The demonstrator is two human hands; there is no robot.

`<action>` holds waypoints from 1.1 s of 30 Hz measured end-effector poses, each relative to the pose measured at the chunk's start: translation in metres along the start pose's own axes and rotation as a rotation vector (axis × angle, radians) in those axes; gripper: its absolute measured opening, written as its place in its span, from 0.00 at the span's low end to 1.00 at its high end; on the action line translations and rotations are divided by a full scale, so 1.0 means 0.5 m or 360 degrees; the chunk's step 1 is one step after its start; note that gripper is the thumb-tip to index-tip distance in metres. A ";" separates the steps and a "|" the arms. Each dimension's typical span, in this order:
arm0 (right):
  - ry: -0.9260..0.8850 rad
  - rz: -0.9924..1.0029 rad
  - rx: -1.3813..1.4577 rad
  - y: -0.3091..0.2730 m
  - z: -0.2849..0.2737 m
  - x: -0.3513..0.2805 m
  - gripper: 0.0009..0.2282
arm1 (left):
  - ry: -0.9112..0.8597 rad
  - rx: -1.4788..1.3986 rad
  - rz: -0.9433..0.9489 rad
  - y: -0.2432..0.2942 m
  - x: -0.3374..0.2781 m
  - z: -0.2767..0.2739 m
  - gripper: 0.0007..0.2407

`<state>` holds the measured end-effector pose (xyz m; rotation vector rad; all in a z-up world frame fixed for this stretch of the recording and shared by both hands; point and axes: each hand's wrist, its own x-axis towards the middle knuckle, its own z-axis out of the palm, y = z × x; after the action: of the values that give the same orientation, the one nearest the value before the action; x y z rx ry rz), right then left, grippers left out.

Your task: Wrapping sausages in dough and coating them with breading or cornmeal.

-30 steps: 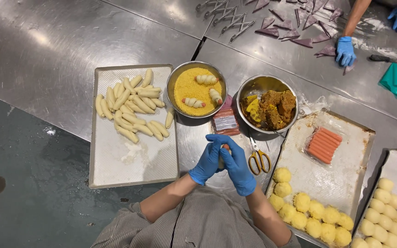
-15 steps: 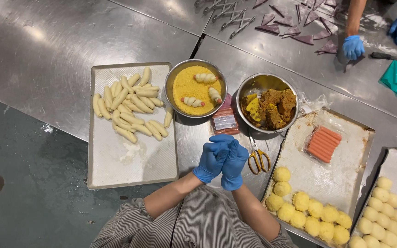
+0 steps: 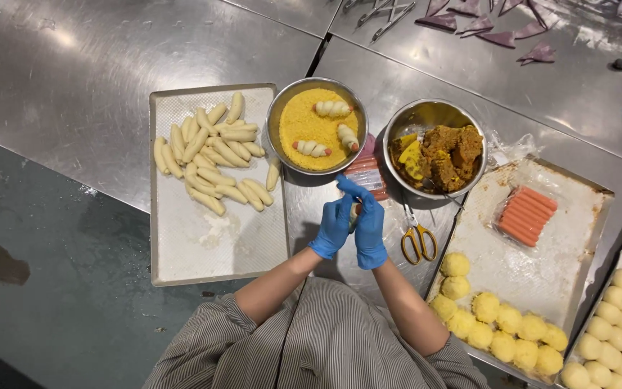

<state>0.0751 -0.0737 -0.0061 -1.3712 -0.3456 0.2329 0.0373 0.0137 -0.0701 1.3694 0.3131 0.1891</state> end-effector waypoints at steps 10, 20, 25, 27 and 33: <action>-0.0025 -0.0127 -0.0129 -0.034 -0.044 0.001 0.31 | 0.0578 -0.0591 0.0070 -0.072 0.364 -0.171 0.25; -0.0042 0.0123 -0.0104 0.008 -0.126 -0.053 0.32 | 0.0920 0.0713 0.0453 -0.071 0.181 -0.288 0.08; -0.0158 0.0236 -0.0182 0.011 -0.133 -0.070 0.33 | 0.1388 0.1204 0.0707 -0.083 0.236 -0.513 0.07; -0.0226 0.0289 -0.0200 0.007 -0.129 -0.071 0.33 | 0.1609 0.1339 0.0611 -0.088 0.268 -0.596 0.10; -0.0296 0.0266 -0.0201 -0.015 -0.116 -0.071 0.32 | 0.1114 0.2007 0.0458 -0.086 0.285 -0.673 0.19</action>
<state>0.0633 -0.1409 -0.0117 -1.5089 -0.4062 0.4860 0.0596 0.3630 -0.1842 2.5776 0.9122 0.8132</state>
